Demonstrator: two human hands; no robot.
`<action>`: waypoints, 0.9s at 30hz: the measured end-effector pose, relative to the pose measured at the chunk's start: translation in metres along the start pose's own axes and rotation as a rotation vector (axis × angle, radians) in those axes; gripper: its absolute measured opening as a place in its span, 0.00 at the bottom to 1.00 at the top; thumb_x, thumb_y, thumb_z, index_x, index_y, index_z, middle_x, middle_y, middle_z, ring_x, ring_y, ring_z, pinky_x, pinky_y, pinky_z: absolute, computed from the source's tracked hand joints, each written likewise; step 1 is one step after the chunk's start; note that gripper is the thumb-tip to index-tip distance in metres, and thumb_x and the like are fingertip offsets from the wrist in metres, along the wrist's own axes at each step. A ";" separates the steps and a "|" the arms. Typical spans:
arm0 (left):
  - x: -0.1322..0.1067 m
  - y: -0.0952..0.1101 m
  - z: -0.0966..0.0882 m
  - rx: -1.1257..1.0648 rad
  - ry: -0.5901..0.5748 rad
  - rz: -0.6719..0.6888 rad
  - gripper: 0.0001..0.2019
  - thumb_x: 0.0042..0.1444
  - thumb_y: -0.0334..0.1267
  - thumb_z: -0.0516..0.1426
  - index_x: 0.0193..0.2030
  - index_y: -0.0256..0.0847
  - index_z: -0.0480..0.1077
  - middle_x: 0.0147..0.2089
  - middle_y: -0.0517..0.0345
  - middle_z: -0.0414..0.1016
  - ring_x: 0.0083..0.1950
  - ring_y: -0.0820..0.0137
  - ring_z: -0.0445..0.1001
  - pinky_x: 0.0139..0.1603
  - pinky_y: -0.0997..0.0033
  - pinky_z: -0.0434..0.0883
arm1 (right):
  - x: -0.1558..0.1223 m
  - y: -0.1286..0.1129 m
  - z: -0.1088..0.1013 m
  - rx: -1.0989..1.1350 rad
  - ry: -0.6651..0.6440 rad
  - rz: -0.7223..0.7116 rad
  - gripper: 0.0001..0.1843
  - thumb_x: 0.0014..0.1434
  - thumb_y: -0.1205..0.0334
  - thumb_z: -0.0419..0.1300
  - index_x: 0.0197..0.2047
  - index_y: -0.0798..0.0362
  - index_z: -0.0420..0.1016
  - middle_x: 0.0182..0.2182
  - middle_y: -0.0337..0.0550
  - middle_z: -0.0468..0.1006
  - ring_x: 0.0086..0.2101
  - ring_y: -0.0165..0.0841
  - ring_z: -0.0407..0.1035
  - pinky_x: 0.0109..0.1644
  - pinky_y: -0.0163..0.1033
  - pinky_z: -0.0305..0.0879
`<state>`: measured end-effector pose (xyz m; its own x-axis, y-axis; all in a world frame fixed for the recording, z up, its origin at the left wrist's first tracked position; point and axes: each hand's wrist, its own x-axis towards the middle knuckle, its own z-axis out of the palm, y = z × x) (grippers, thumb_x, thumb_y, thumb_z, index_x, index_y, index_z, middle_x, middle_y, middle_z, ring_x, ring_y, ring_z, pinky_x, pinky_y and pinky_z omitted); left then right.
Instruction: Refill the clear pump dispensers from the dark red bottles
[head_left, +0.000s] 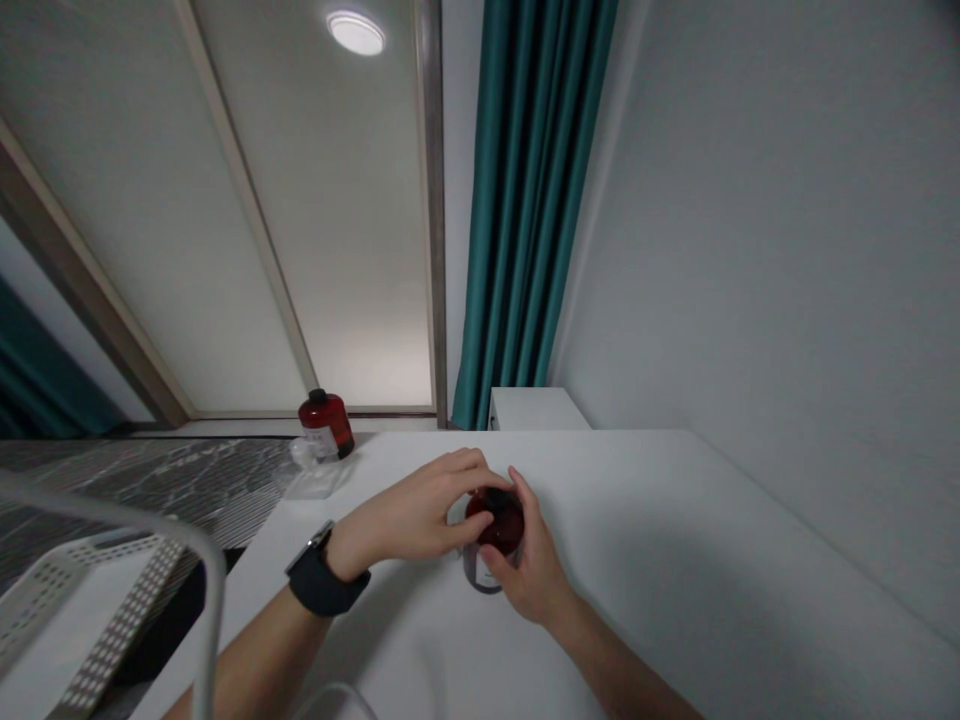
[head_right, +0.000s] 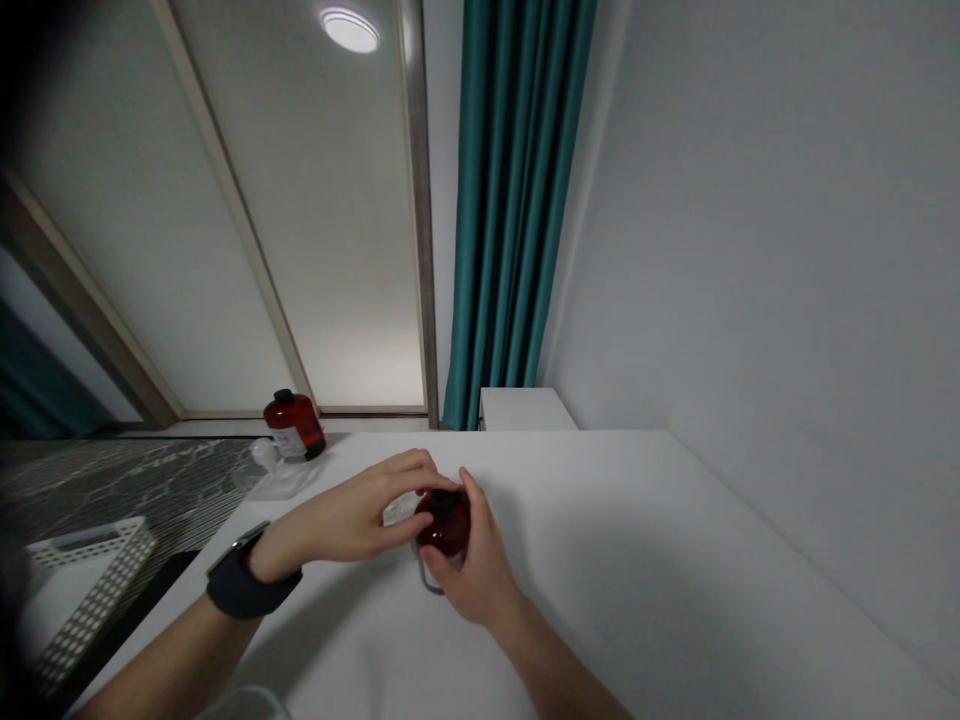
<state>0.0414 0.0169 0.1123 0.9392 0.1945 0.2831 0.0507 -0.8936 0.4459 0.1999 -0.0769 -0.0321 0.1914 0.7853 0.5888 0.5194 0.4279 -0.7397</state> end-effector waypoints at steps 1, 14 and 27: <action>0.000 0.000 0.000 -0.017 0.012 0.012 0.16 0.62 0.30 0.56 0.56 0.44 0.69 0.50 0.52 0.72 0.52 0.62 0.72 0.57 0.60 0.70 | 0.000 0.000 0.000 -0.001 0.002 -0.007 0.45 0.60 0.51 0.61 0.73 0.53 0.43 0.65 0.58 0.64 0.62 0.50 0.64 0.65 0.57 0.62; 0.001 -0.005 0.003 -0.101 0.063 -0.035 0.11 0.66 0.33 0.55 0.54 0.43 0.70 0.48 0.54 0.71 0.49 0.65 0.72 0.53 0.63 0.71 | 0.002 -0.002 0.000 0.006 0.018 -0.006 0.44 0.60 0.51 0.61 0.72 0.52 0.44 0.63 0.56 0.66 0.61 0.48 0.64 0.64 0.54 0.64; -0.063 -0.050 0.015 0.019 0.512 -0.214 0.07 0.63 0.38 0.58 0.36 0.42 0.63 0.42 0.55 0.74 0.44 0.66 0.72 0.47 0.64 0.70 | 0.003 -0.003 -0.002 -0.041 0.007 0.067 0.39 0.58 0.56 0.62 0.69 0.52 0.54 0.63 0.56 0.66 0.61 0.48 0.64 0.64 0.54 0.63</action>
<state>-0.0151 0.0430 0.0591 0.6222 0.5401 0.5667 0.2327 -0.8188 0.5248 0.2011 -0.0768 -0.0277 0.2325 0.8083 0.5410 0.5386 0.3561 -0.7636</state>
